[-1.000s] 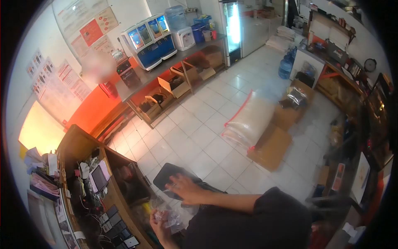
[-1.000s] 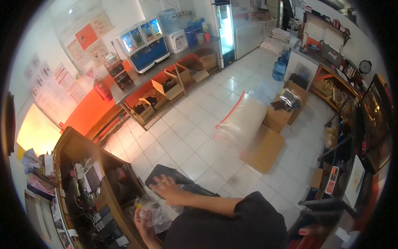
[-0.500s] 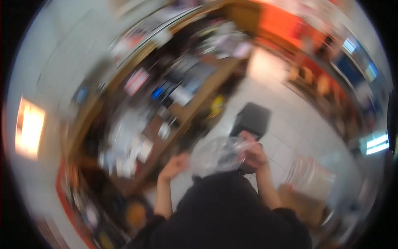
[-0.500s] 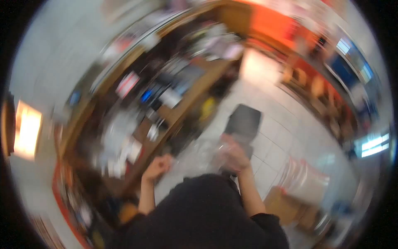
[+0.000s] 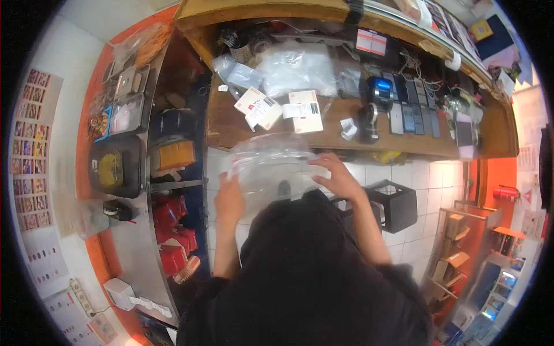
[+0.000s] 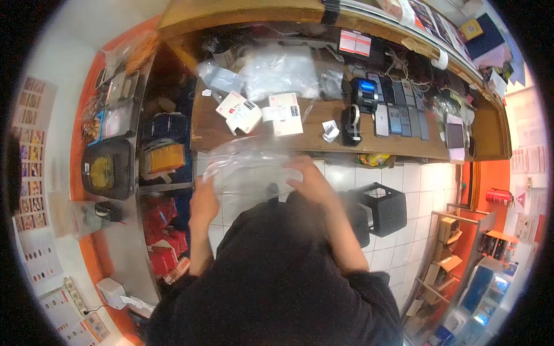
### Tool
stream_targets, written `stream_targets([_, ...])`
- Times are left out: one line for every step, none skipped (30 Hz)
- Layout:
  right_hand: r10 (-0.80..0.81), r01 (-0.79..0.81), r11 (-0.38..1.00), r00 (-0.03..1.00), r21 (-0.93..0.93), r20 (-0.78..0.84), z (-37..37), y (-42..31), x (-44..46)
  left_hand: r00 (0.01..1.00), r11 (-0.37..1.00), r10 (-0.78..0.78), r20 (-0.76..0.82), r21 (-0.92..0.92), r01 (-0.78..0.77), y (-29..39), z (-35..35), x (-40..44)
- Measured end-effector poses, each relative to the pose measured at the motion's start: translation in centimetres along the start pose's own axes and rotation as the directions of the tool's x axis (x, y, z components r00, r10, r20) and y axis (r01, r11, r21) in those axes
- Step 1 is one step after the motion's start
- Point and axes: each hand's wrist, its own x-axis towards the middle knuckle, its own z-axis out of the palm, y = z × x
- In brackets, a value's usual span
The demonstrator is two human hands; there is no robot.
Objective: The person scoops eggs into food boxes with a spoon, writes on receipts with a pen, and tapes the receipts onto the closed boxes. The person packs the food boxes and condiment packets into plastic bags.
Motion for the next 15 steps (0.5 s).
stream_targets([0.128, -0.148, 0.975, 0.984, 0.168, 0.126, 0.1, 1.7, 2.7, 0.996, 0.997, -0.080, 0.026, -0.005, 0.081, -1.4, -0.9, -0.4])
stream_targets([0.231, -0.311, 0.898, 0.936, 0.311, 0.267, 0.2, 3.3, 5.4, 0.996, 0.996, -0.086, 0.023, -0.005, 0.086, -2.2, -1.7, -0.8])
stream_targets([0.346, -0.350, 0.935, 0.936, 0.050, 0.070, 0.6, 3.7, 8.1, 0.990, 0.992, -0.116, -0.083, -0.067, 0.110, -2.9, -2.6, -1.4])
stream_targets([0.396, -0.421, 0.886, 0.905, -0.195, -0.154, 1.2, 4.1, 10.9, 0.971, 0.985, -0.145, -0.188, -0.122, 0.124, -3.6, -3.3, -1.7])
stream_targets([0.427, -0.461, 0.860, 0.885, -0.221, -0.184, 1.9, 6.1, 13.9, 0.972, 0.987, -0.143, -0.188, -0.102, 0.125, -4.2, -3.7, -2.0])
stream_targets([0.461, -0.504, 0.830, 0.861, -0.240, -0.216, 3.6, 8.4, 15.8, 0.959, 0.992, -0.127, -0.252, -0.051, 0.118, -4.8, -4.2, -2.2])
stream_targets([0.468, -0.514, 0.831, 0.853, -0.213, -0.232, 6.2, 10.4, 17.1, 0.942, 0.995, -0.094, -0.323, 0.000, 0.099, -5.0, -4.9, -1.9])
stream_targets([0.533, -0.601, 0.729, 0.799, -0.327, -0.279, 8.8, 12.8, 19.3, 0.933, 0.994, -0.109, -0.343, -0.020, 0.109, -4.9, -6.0, -1.7])
stream_targets([0.592, -0.682, 0.596, 0.730, -0.423, -0.343, 10.3, 15.0, 21.8, 0.926, 0.994, -0.113, -0.360, -0.042, 0.105, -4.4, -7.2, -1.3])
stream_targets([0.667, -0.733, 0.551, 0.674, -0.398, -0.317, 11.3, 16.4, 23.5, 0.914, 0.988, -0.154, -0.376, -0.077, 0.134, -3.3, -8.3, -0.7])
stream_targets([0.742, -0.781, 0.502, 0.610, -0.373, -0.279, 12.1, 17.0, 24.0, 0.903, 0.980, -0.197, -0.382, -0.110, 0.167, -2.2, -9.4, -0.1])
stream_targets([0.757, -0.806, 0.486, 0.581, -0.338, -0.298, 11.7, 16.6, 24.0, 0.912, 0.988, -0.153, -0.382, -0.081, 0.132, -1.1, -10.3, 0.8])
stream_targets([0.734, -0.765, 0.495, 0.622, -0.413, -0.273, 11.3, 15.8, 23.9, 0.906, 0.991, -0.133, -0.402, -0.041, 0.127, 0.1, -11.2, 1.6])
stream_targets([0.706, -0.711, 0.504, 0.666, -0.490, -0.240, 10.8, 15.2, 23.8, 0.898, 0.992, -0.119, -0.424, -0.006, 0.129, 1.5, -12.1, 2.5])
stream_targets([0.715, -0.727, 0.499, 0.653, -0.472, -0.251, 10.8, 15.7, 23.4, 0.901, 0.994, -0.095, -0.424, 0.011, 0.110, 3.5, -13.0, 3.4])
